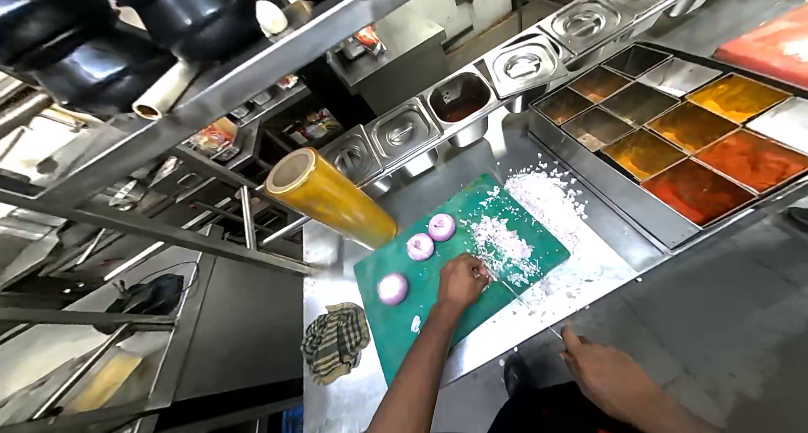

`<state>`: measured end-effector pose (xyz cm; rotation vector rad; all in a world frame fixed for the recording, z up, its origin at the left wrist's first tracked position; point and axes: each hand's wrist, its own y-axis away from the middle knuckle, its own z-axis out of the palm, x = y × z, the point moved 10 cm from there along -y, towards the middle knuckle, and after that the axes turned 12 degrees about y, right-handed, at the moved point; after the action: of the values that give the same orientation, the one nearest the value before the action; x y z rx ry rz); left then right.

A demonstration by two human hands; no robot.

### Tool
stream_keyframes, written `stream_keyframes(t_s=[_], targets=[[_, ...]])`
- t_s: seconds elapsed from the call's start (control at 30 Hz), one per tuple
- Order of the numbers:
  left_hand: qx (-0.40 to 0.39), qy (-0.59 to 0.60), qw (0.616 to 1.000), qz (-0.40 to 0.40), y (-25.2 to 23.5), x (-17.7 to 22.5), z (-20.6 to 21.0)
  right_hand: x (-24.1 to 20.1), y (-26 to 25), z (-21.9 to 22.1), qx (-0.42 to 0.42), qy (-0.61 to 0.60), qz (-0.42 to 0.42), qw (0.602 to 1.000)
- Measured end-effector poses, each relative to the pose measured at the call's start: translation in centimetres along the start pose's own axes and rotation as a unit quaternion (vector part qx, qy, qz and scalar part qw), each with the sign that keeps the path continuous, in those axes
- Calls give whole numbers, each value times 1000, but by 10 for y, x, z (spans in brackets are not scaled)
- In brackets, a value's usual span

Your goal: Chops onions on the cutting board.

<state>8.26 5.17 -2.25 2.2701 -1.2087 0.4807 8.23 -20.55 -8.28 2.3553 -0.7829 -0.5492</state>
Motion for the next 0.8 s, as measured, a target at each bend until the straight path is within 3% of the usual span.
stream_keyframes(t_s=[0.13, 0.23, 0.37, 0.47, 0.8], targets=[[-3, 8, 1000, 13, 3, 2, 3, -9, 10, -21, 28, 1, -16, 999], [4, 10, 1000, 27, 3, -1, 2, -2, 4, 2, 4, -7, -11, 1000], [16, 18, 998, 49, 4, 1, 2, -11, 10, -19, 13, -14, -16, 1000], [29, 15, 997, 64, 5, -2, 2, -11, 5, 2, -1, -16, -16, 1000], [31, 100, 994, 29, 13, -15, -4, -3, -2, 9, 6, -3, 0, 1000]])
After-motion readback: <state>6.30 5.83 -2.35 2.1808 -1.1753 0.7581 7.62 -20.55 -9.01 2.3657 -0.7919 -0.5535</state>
